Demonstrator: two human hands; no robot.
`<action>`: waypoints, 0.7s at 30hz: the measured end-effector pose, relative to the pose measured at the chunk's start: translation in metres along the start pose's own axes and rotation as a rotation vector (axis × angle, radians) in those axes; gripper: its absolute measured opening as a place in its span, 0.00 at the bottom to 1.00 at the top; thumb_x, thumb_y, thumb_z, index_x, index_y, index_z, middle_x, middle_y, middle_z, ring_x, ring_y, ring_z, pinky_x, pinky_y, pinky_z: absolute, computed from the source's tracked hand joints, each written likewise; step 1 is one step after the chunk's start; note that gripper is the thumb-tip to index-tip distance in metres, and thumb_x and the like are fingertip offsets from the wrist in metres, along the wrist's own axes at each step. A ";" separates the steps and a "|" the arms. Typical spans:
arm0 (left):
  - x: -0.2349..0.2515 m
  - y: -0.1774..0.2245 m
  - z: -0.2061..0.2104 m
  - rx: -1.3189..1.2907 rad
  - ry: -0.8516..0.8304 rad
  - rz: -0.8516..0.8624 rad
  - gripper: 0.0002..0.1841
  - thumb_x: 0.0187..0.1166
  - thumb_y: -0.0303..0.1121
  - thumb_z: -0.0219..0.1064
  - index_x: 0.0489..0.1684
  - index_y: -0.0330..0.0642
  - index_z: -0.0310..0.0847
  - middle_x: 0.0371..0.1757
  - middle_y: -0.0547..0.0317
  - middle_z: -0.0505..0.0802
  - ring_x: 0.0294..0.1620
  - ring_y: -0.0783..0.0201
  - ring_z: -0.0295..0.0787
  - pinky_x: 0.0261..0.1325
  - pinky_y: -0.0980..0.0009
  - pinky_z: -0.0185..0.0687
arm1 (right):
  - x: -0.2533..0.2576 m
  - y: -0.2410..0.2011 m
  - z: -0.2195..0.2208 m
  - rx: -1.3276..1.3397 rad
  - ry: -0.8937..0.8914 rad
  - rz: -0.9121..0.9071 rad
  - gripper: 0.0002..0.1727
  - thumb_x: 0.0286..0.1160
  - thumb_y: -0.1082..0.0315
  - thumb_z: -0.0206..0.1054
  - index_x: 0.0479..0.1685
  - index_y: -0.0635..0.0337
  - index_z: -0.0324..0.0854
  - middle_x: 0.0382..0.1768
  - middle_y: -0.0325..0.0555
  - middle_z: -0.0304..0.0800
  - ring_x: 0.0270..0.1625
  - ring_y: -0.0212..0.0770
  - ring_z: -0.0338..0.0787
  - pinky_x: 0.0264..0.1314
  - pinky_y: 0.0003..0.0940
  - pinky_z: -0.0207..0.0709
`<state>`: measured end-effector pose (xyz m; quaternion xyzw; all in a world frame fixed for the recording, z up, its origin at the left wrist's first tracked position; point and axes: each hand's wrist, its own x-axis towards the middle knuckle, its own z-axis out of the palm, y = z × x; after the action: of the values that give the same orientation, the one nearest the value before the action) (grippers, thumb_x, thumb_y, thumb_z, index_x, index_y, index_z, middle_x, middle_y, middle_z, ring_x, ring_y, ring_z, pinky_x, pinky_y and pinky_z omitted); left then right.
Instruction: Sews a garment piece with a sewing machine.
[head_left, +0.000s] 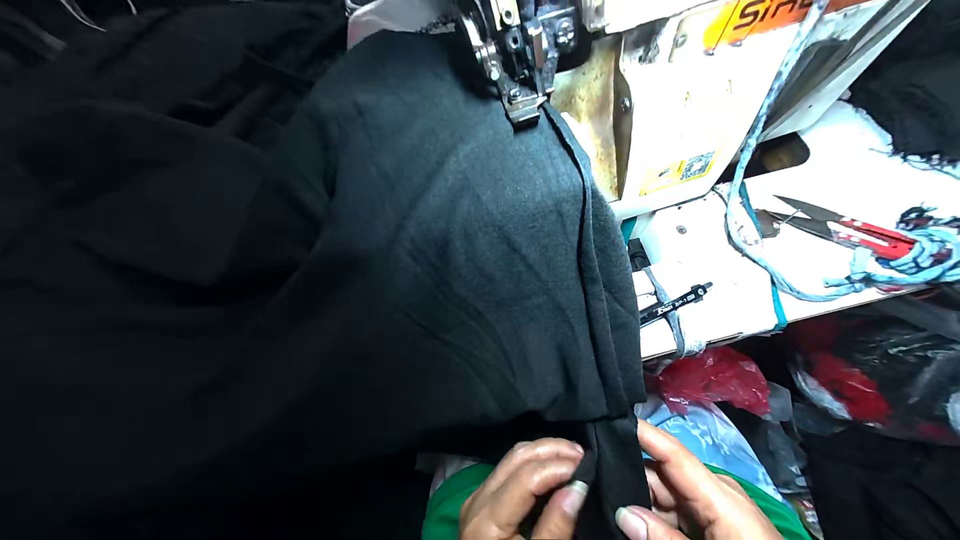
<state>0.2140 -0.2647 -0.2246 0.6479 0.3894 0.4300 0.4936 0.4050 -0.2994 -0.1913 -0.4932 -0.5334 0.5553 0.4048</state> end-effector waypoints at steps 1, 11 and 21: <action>0.002 0.000 -0.002 -0.026 0.038 -0.006 0.08 0.88 0.33 0.60 0.49 0.51 0.87 0.57 0.77 0.93 0.64 0.85 0.84 0.69 0.83 0.79 | -0.002 -0.001 -0.003 0.001 0.012 -0.007 0.31 0.83 0.74 0.62 0.81 0.83 0.60 0.34 0.51 0.90 0.30 0.28 0.82 0.37 0.25 0.78; 0.015 0.036 -0.006 -0.278 -0.096 -0.024 0.11 0.89 0.32 0.57 0.57 0.55 0.86 0.58 0.82 0.92 0.61 0.87 0.85 0.63 0.85 0.79 | 0.000 -0.031 -0.012 0.147 0.000 -0.266 0.09 0.84 0.79 0.58 0.48 0.77 0.82 0.49 0.50 0.92 0.55 0.19 0.86 0.63 0.17 0.76; 0.006 0.032 -0.001 -0.336 -0.022 -0.050 0.13 0.88 0.34 0.60 0.55 0.51 0.93 0.60 0.80 0.93 0.64 0.86 0.83 0.69 0.84 0.76 | 0.008 -0.022 0.002 0.000 0.037 -0.339 0.13 0.76 0.84 0.59 0.52 0.74 0.87 0.42 0.56 0.90 0.50 0.30 0.86 0.59 0.17 0.76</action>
<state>0.2173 -0.2653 -0.1922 0.5509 0.3226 0.4695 0.6100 0.4002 -0.2897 -0.1708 -0.4061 -0.6013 0.4700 0.5026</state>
